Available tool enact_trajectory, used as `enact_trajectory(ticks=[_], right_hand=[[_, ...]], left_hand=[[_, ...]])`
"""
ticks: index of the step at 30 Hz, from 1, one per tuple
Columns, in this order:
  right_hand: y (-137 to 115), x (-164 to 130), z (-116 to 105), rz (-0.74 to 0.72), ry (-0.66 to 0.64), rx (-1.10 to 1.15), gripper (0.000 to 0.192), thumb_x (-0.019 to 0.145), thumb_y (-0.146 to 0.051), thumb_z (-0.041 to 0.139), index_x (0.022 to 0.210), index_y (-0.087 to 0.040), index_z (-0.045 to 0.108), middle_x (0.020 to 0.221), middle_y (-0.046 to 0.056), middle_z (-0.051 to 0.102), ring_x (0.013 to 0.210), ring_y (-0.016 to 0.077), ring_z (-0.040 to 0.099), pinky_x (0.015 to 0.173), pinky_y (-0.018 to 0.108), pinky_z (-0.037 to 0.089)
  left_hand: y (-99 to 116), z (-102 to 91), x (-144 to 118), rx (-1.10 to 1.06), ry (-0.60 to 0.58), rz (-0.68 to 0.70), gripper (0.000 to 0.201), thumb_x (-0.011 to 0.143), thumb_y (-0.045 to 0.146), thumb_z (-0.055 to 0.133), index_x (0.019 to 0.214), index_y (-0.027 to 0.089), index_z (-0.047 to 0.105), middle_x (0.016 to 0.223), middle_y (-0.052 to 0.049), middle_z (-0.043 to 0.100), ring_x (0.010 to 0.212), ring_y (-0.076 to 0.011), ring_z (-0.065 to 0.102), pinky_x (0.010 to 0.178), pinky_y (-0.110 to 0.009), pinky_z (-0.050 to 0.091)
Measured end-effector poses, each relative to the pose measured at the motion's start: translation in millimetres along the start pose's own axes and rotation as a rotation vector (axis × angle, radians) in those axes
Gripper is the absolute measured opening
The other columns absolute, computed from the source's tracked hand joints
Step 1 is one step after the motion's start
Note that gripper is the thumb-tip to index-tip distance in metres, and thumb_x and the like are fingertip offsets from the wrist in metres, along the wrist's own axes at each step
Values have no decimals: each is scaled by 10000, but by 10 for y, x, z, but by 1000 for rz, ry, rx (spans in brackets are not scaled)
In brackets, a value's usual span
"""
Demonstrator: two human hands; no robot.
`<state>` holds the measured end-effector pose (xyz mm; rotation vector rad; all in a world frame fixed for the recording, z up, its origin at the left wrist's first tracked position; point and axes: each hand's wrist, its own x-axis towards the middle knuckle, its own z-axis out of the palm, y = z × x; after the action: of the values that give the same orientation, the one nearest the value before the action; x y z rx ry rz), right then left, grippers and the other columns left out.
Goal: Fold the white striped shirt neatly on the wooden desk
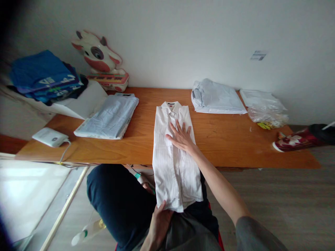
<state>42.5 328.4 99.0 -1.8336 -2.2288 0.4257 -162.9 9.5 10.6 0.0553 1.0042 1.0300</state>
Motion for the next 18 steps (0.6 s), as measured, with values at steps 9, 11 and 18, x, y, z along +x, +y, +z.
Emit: enact_trajectory(ticks=[9,11,18], right_hand=[[67,589,204,-30,100,-83,950,1010,-869,518,1809,-436,241,1911,35,153,1713,607,2,1272,941,-9],[131,836,191,-34,113,-78,943,1007,-873,517,1804,-433,268,1906,42,179,1713,605,11,1269,941,-16],[220,1559,7,2,51,-118,976,1031,-840,514,1823,-341,238,1914,88,119,1715,596,33,1294,902,16]], left_hand=[[143,259,171,101,325,146,763,734,522,1001,1387,238,726,1281,-123,835,1245,-366,794,1023,-443,667],[305,385,267,153,307,195,825,761,554,977,1462,227,690,1345,-136,811,1298,-373,768,1048,-444,653],[866,632,632,371,249,255,714,851,748,830,1221,139,781,1215,-165,813,1192,-351,767,1006,-439,635]])
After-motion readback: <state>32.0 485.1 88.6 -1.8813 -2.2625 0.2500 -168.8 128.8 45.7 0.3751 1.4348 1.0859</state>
